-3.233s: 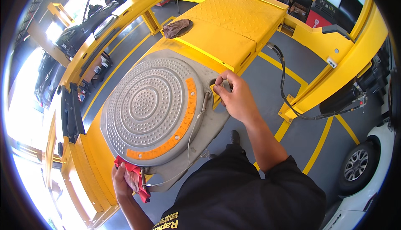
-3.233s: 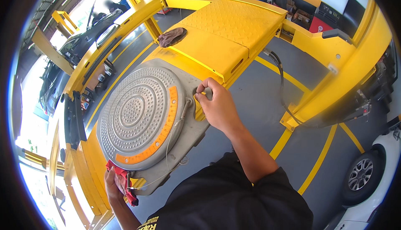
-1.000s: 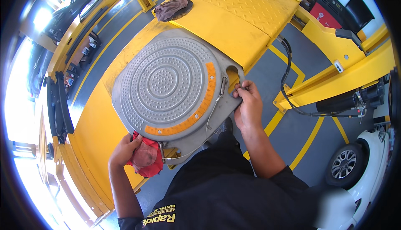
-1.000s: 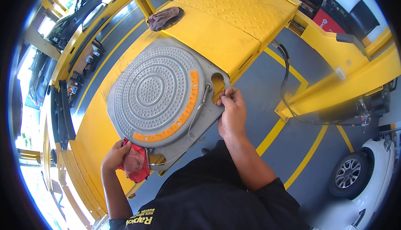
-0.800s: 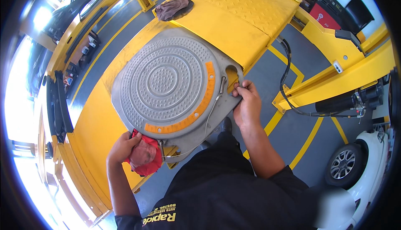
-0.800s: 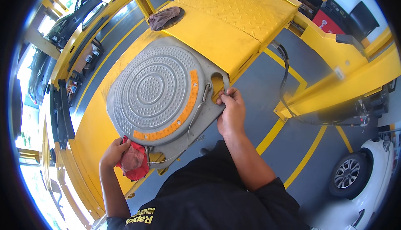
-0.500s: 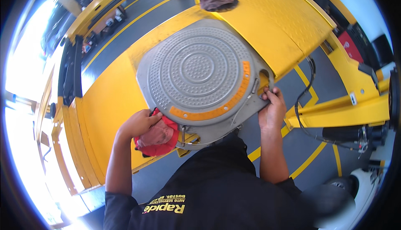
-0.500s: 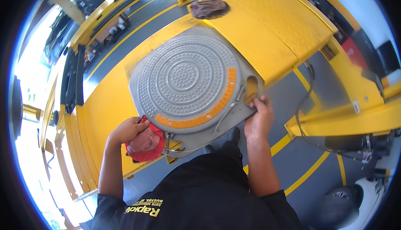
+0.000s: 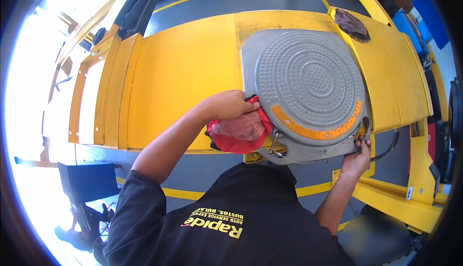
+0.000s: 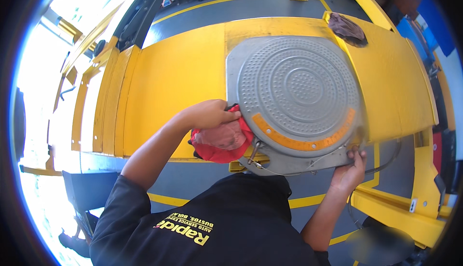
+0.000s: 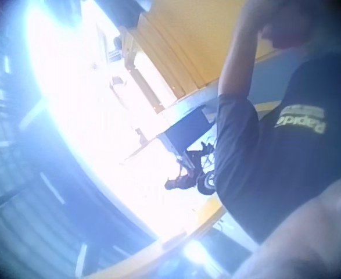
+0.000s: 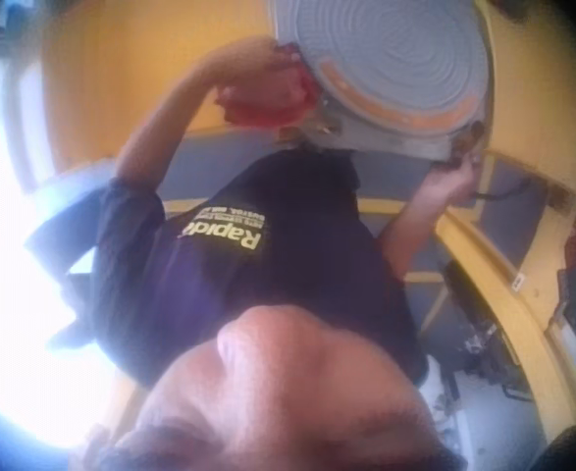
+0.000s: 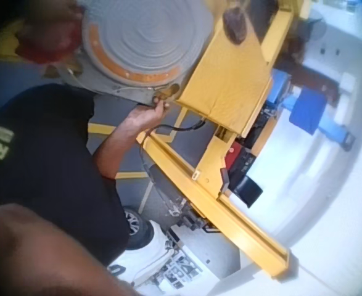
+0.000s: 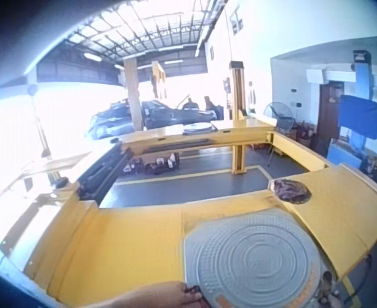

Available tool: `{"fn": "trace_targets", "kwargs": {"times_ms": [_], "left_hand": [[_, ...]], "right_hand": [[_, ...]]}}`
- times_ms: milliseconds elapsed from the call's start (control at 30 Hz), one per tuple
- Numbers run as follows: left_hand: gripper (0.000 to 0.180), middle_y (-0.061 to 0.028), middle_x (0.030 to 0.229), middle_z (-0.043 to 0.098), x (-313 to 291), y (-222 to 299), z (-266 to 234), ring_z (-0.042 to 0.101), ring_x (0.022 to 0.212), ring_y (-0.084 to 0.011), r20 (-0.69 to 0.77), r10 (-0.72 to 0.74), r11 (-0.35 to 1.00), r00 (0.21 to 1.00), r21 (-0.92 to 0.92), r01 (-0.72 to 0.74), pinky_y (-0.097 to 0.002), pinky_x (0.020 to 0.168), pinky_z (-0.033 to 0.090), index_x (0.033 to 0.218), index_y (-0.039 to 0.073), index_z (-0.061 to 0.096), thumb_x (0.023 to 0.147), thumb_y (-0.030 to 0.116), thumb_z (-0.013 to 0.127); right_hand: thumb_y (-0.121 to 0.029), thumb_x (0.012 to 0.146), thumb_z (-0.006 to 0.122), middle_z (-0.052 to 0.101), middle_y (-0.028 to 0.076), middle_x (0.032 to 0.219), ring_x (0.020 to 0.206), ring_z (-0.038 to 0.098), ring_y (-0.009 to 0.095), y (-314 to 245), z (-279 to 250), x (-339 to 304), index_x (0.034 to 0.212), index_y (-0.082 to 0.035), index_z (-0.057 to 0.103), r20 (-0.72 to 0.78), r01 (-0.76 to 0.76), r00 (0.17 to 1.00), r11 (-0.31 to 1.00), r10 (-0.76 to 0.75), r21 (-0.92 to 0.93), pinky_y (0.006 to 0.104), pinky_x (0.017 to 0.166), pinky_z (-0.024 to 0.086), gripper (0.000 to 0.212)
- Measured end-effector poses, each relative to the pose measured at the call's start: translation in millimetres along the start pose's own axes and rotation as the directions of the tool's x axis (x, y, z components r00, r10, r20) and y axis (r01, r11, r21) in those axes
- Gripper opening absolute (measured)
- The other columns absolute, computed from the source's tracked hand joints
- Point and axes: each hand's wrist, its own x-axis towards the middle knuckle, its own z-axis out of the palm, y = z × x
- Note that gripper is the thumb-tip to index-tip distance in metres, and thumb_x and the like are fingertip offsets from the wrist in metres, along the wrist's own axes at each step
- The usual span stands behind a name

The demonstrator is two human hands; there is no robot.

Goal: The person wipes a yellow metal car lift platform with a cloth, removes a circular metal plate, wipes the exposed surface, and replaces the plate. The person continues wiping the platform and the plate.

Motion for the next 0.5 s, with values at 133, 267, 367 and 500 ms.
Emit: {"fn": "trace_targets", "kwargs": {"times_ms": [133, 267, 367, 500], "left_hand": [[0.072, -0.0315, 0.094, 0.073, 2.5, -0.3, 5.3, 0.071, 0.089, -0.0461, -0.016, 0.054, 0.998, 0.998, -0.021, -0.054, -0.0497, 0.084, 0.053, 0.101, -0.008, 0.075, 0.102, 0.061, 0.056], [0.073, -0.0314, 0.1, 0.074, 1.1, -1.0, 4.3, 0.071, 0.093, -0.0462, -0.039, 0.102, 0.994, 0.994, -0.033, -0.103, -0.0502, 0.086, 0.055, 0.104, -0.008, 0.075, 0.102, 0.062, 0.055], [0.072, -0.0306, 0.102, 0.074, -1.6, -10.1, 10.6, 0.072, 0.094, -0.0459, -0.078, 0.096, 0.988, 0.992, -0.115, -0.105, -0.0508, 0.087, 0.055, 0.112, -0.008, 0.074, 0.103, 0.061, 0.056], [0.066, -0.0272, 0.107, 0.074, -41.0, -30.5, 25.5, 0.072, 0.1, -0.0418, -0.235, 0.04, 0.956, 0.971, -0.274, -0.105, -0.047, 0.089, 0.055, 0.121, -0.005, 0.071, 0.102, 0.058, 0.061]], "right_hand": [[0.003, 0.103, 0.052, 0.064, 0.01, 0.103, 0.089, 0.056, 0.016, -3.4, 5.5, 1.2, 0.103, -0.011, 0.054, -0.015, 0.018, 1.0, 0.997, -0.019, -0.074, 0.0334, 0.095, 0.048, 0.014], [0.0, 0.1, 0.059, 0.064, 0.006, 0.107, 0.095, 0.055, 0.014, -2.5, -14.6, 22.8, 0.113, -0.011, 0.054, 0.063, 0.032, 0.998, 0.992, -0.025, -0.118, 0.0383, 0.104, 0.046, 0.017], [-0.002, 0.101, 0.059, 0.064, 0.008, 0.11, 0.1, 0.056, 0.016, 1.7, -15.0, 31.2, 0.116, -0.009, 0.055, 0.036, 0.066, 0.997, 0.983, -0.061, -0.17, 0.0406, 0.108, 0.045, 0.017], [-0.008, 0.102, 0.059, 0.062, 0.011, 0.119, 0.114, 0.058, 0.02, -3.4, -23.3, 34.9, 0.127, -0.006, 0.054, 0.062, 0.077, 0.996, 0.957, -0.062, -0.28, 0.0425, 0.112, 0.043, 0.025]]}}
